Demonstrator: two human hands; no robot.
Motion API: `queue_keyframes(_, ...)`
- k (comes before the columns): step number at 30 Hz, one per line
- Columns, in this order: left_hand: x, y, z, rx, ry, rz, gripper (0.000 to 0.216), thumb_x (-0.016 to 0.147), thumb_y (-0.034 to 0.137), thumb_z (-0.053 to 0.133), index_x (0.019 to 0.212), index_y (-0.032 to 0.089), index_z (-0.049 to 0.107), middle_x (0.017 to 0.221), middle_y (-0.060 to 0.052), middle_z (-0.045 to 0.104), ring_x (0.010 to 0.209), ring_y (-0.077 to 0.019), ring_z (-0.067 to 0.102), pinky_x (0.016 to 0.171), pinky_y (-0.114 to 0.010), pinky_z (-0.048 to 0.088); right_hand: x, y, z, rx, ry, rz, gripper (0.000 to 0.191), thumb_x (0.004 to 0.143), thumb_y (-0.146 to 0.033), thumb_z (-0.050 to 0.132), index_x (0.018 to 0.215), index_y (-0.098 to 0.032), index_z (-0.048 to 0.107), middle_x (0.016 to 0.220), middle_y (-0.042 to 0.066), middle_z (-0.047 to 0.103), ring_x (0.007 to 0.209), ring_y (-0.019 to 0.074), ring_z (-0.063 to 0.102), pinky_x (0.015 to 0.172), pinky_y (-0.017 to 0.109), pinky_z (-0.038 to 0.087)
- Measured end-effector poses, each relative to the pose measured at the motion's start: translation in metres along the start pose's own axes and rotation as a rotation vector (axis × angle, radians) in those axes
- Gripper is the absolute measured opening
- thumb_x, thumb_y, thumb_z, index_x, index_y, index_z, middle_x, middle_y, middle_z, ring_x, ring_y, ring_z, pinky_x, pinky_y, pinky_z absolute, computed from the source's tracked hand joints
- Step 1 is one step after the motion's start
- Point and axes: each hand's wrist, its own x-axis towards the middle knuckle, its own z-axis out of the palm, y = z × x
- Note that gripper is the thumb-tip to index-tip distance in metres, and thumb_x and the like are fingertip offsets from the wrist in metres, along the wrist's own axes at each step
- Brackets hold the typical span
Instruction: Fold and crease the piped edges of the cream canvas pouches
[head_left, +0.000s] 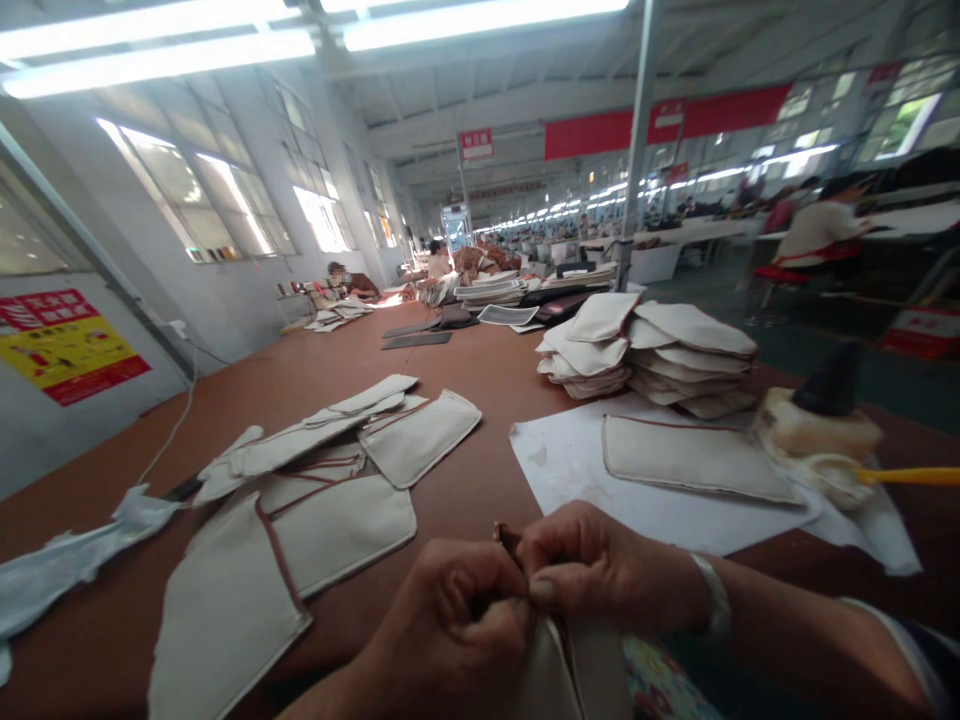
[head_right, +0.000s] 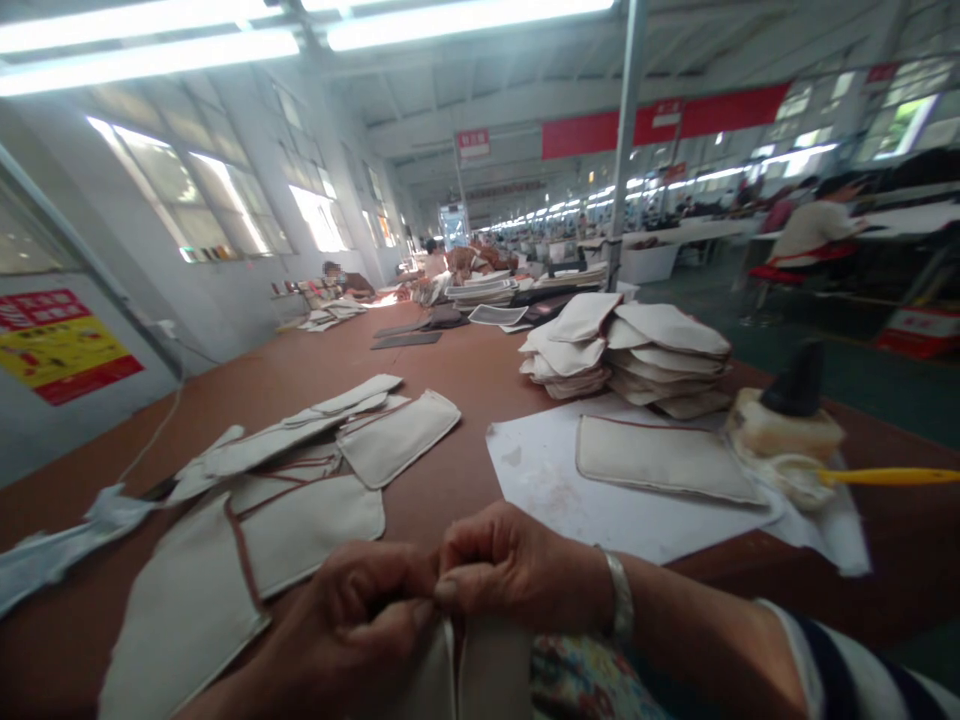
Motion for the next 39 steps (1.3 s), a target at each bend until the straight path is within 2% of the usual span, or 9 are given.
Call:
queue_keyframes(5,0.006,-0.032,-0.054,-0.159,-0.464,-0.087,0.041,0.076,0.05,0.071,0.092,0.012,0.072,0.077,-0.001,0.061,0.072,-0.0157,0.052,0.07,-0.023,0.043,-0.008,-0.021,-0.035,-0.122,0.144,-0.129,0.037,0.088,-0.045,0.066,0.072,-0.013,0.054,0.067,-0.003,0.046,0.058,0.0074,0.038,0.052,0.02,0.029)
queue_keyframes(11,0.005,-0.026,-0.078,0.072,-0.38,-0.094,0.024,0.081,0.037,0.07,0.083,0.014,0.074,0.072,0.001,0.06,0.07,-0.014,0.049,0.065,-0.02,0.04,0.006,-0.034,-0.098,-0.726,0.218,-0.107,0.04,0.088,-0.051,0.061,0.076,-0.013,0.063,0.073,0.003,0.056,0.068,0.0149,0.05,0.066,0.027,0.042)
queue_keyframes(15,0.026,0.004,-0.045,0.194,-0.314,0.005,0.022,0.081,0.031,0.067,0.067,0.014,0.066,0.059,0.005,0.044,0.057,-0.0095,0.035,0.051,-0.02,0.028,0.031,-0.025,-0.061,-0.716,0.153,-0.209,0.051,0.083,-0.046,0.071,0.122,-0.017,0.059,0.119,0.01,0.062,0.107,0.0225,0.056,0.095,0.035,0.043)
queue_keyframes(19,0.052,-0.001,-0.039,0.195,-0.312,-0.039,0.026,0.079,0.035,0.068,0.064,0.014,0.066,0.056,0.004,0.049,0.053,-0.01,0.037,0.049,-0.022,0.027,0.046,0.008,-0.017,-0.572,0.031,-0.157,0.061,0.062,-0.045,0.087,0.108,-0.014,0.061,0.093,0.002,0.068,0.079,0.0162,0.059,0.066,0.023,0.048)
queue_keyframes(26,0.044,-0.054,-0.082,0.028,-0.328,-0.159,0.055,0.078,0.067,0.063,0.066,0.014,0.068,0.055,0.001,0.052,0.051,-0.0109,0.039,0.049,-0.022,0.029,0.034,0.04,-0.051,-0.68,0.048,-0.171,0.024,0.077,-0.029,0.077,0.068,-0.012,0.063,0.066,-0.003,0.054,0.061,0.0094,0.047,0.055,0.019,0.036)
queue_keyframes(29,0.038,-0.063,-0.072,-0.109,-0.311,-0.13,0.049,0.07,0.06,0.076,0.088,0.014,0.071,0.073,-0.001,0.062,0.062,-0.0122,0.048,0.058,-0.021,0.036,0.026,0.03,-0.063,-0.724,0.095,-0.23,0.02,0.079,-0.027,0.074,0.069,-0.013,0.063,0.072,0.001,0.057,0.069,0.0127,0.05,0.062,0.023,0.038)
queue_keyframes(34,0.031,-0.046,-0.043,-0.196,-0.275,-0.016,0.028,0.077,0.037,0.078,0.085,0.011,0.071,0.082,-0.002,0.062,0.076,-0.0132,0.05,0.07,-0.022,0.039,0.012,0.019,-0.061,-0.871,0.072,-0.274,0.018,0.084,-0.026,0.069,0.071,-0.014,0.064,0.073,0.005,0.062,0.075,0.0169,0.054,0.071,0.029,0.04)
queue_keyframes(36,0.03,-0.037,-0.035,-0.182,-0.308,-0.006,0.024,0.081,0.033,0.075,0.091,0.011,0.072,0.079,-0.001,0.06,0.072,-0.0118,0.047,0.066,-0.02,0.037,0.005,0.01,-0.052,-0.974,0.034,-0.26,0.006,0.083,-0.021,0.067,0.083,-0.015,0.067,0.081,0.006,0.064,0.081,0.0187,0.056,0.075,0.031,0.041)
queue_keyframes(39,0.03,-0.03,-0.027,-0.239,-0.386,-0.03,0.023,0.083,0.031,0.073,0.095,0.012,0.07,0.076,0.001,0.056,0.068,-0.0099,0.043,0.06,-0.019,0.034,-0.006,-0.009,-0.035,-0.894,0.06,-0.215,0.029,0.083,-0.019,0.064,0.112,-0.016,0.063,0.106,0.01,0.064,0.095,0.0204,0.058,0.083,0.031,0.044)
